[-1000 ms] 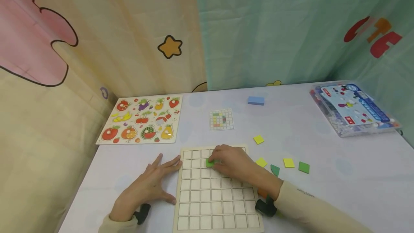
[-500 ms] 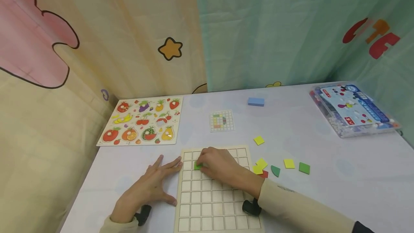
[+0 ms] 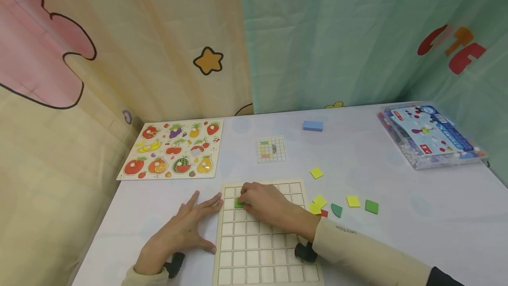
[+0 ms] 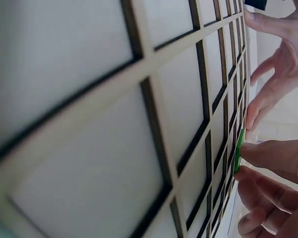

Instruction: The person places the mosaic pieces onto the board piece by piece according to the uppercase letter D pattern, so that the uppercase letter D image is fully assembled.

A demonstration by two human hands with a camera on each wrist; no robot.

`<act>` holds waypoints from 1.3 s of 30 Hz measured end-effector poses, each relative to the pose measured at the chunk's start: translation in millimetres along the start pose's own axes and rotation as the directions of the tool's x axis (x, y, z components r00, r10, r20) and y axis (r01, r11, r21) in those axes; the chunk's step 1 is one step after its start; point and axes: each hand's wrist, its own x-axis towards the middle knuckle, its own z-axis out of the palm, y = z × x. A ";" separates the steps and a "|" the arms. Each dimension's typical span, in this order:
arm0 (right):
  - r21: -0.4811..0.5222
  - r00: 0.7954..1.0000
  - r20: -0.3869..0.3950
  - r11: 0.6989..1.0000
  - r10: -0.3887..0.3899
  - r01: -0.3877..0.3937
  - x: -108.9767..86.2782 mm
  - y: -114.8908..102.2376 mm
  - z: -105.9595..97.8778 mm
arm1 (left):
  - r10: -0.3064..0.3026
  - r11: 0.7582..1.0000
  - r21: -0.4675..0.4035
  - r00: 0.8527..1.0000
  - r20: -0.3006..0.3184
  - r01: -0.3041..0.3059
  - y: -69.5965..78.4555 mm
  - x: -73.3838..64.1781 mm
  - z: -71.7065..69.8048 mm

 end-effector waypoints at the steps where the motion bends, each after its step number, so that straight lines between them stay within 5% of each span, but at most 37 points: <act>1: 0.010 1.000 0.010 1.000 0.005 -0.005 -0.4 0.6 0.3 | -0.002 1.000 0.002 1.000 0.000 0.002 0.0 0.0 0.0; 13: 0.035 0.999 0.039 0.999 0.027 -0.028 -15.5 6.9 -2.0 | -0.009 1.000 -0.006 1.000 -0.002 0.009 -1.4 -2.1 2.3; 23: 0.099 0.983 -0.051 0.980 0.179 -0.173 -69.9 32.9 -26.2 | 0.010 1.000 -0.017 1.000 -0.002 -0.010 -0.1 -1.8 0.9; 32: 0.154 0.916 -0.079 0.912 0.394 -0.379 -132.6 62.0 -49.6 | 0.020 1.000 -0.009 1.000 0.007 -0.020 -0.1 -1.8 -0.5; 39: 0.110 0.823 -0.086 0.826 0.562 -0.553 -174.2 85.3 -62.1 | 0.022 1.000 -0.010 1.000 -0.001 -0.022 -1.7 -2.6 0.5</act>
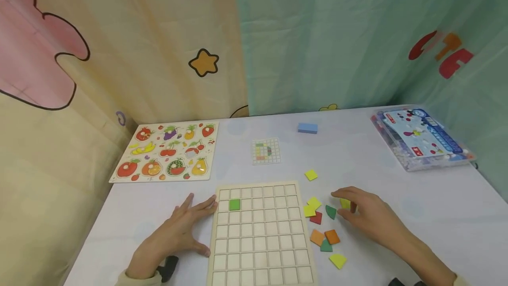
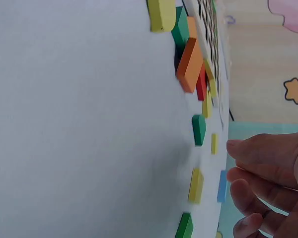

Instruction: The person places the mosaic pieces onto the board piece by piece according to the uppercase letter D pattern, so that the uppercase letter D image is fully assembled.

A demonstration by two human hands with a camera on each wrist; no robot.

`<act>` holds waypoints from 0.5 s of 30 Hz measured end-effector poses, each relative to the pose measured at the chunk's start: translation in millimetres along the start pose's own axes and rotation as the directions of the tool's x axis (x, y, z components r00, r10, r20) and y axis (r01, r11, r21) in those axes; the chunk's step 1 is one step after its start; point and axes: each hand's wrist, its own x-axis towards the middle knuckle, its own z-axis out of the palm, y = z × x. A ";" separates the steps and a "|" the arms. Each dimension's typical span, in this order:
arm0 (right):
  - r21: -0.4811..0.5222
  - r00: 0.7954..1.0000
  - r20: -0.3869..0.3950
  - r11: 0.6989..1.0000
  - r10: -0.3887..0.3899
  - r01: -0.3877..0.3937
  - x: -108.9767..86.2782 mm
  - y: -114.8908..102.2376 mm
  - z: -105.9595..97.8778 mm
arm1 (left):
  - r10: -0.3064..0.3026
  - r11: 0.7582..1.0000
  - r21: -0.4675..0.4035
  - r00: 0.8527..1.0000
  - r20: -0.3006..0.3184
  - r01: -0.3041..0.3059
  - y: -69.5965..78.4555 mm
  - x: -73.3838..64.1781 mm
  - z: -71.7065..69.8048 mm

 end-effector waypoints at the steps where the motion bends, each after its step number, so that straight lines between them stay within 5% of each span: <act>1: -0.004 1.000 -0.009 1.000 0.017 -0.017 -2.1 5.7 -1.5 | -0.004 1.000 0.000 1.000 -0.001 0.004 -0.4 0.4 0.3; 15: -0.073 0.984 0.004 0.981 0.178 -0.178 -24.1 53.6 -17.8 | -0.002 1.000 0.000 1.000 -0.001 0.002 -0.7 1.0 0.5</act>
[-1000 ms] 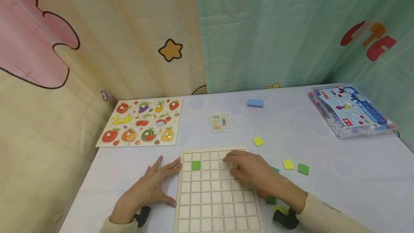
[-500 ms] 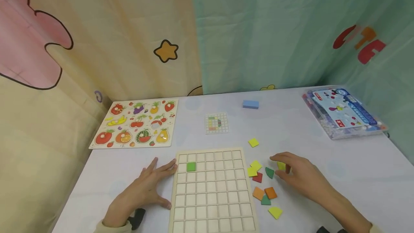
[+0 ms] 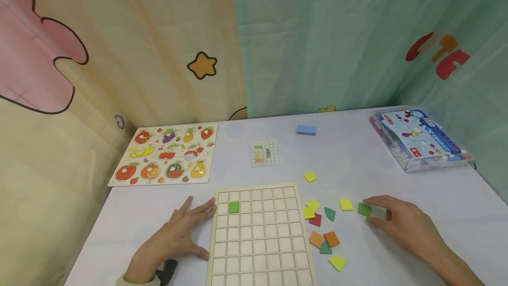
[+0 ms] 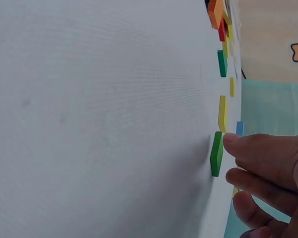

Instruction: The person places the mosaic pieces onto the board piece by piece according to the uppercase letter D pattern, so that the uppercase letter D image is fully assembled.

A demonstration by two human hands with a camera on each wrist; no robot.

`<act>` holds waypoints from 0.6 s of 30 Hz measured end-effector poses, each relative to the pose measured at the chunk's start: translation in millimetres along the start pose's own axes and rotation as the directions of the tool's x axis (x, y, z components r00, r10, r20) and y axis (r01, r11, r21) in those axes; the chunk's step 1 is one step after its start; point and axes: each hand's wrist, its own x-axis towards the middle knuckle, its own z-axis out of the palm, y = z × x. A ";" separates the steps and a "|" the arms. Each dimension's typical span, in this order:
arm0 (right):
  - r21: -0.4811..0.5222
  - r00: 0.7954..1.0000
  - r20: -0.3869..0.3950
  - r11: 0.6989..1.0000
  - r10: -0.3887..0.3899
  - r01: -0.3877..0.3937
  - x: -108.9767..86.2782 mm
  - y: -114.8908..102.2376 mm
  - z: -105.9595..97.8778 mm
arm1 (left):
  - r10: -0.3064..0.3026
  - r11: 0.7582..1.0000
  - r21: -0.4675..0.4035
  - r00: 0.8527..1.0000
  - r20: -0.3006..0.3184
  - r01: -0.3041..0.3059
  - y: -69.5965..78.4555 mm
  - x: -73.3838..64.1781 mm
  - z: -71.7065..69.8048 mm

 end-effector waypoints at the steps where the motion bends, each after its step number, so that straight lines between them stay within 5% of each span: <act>1: 0.001 1.000 0.009 1.000 0.007 -0.007 0.2 1.0 -0.2 | 0.002 1.000 0.001 1.000 -0.001 -0.002 -0.3 -0.3 0.0; 18: -0.004 0.999 0.000 0.999 -0.043 0.043 5.7 2.5 9.0 | 0.015 1.000 -0.005 1.000 -0.002 -0.015 -1.1 -1.6 -0.5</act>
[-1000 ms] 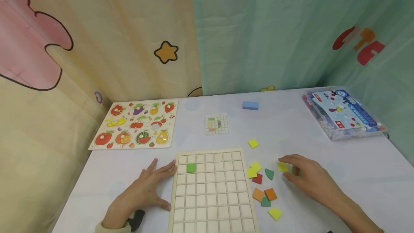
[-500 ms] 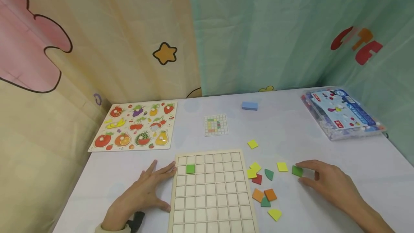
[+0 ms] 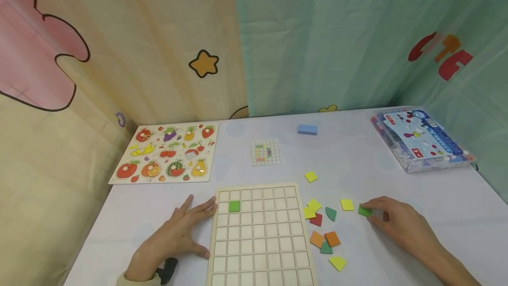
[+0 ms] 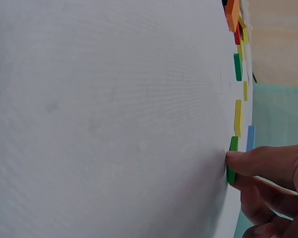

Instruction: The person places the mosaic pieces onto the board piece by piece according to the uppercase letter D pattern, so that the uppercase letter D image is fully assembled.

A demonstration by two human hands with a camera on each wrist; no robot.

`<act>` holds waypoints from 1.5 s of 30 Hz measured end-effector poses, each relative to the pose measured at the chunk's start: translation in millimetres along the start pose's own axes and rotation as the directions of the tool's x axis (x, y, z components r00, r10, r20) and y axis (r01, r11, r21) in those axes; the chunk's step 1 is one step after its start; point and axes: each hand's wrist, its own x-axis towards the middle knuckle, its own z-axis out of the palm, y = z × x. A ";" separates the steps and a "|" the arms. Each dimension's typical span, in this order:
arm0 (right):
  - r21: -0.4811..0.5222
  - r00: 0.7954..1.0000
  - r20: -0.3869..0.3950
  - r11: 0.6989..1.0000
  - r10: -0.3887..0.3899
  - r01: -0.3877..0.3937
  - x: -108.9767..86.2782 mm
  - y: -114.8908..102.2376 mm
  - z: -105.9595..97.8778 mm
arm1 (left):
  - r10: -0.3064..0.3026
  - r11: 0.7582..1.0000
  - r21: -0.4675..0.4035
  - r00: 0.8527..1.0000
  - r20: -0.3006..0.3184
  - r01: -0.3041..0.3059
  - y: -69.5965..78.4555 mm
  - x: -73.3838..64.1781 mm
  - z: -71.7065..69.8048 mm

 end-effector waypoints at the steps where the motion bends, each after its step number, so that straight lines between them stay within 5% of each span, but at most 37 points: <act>1: -0.001 1.000 -0.010 1.000 -0.011 0.011 -0.1 0.1 0.0 | 0.000 1.000 0.002 1.000 -0.001 0.000 -0.1 0.1 -0.1; 12: 0.027 0.986 -0.087 0.989 -0.140 0.143 7.5 -18.6 -6.0 | 0.010 1.000 0.010 1.000 -0.002 -0.010 -0.3 0.9 -1.3; 28: 0.091 0.962 -0.062 0.958 -0.268 0.272 34.1 -88.1 8.5 | -0.002 1.000 -0.009 1.000 0.000 0.002 -0.6 1.4 0.8; 45: 0.208 0.886 -0.012 0.865 -0.464 0.456 62.0 -155.5 44.2 | 0.006 1.000 -0.009 1.000 0.005 -0.006 0.8 2.3 -0.7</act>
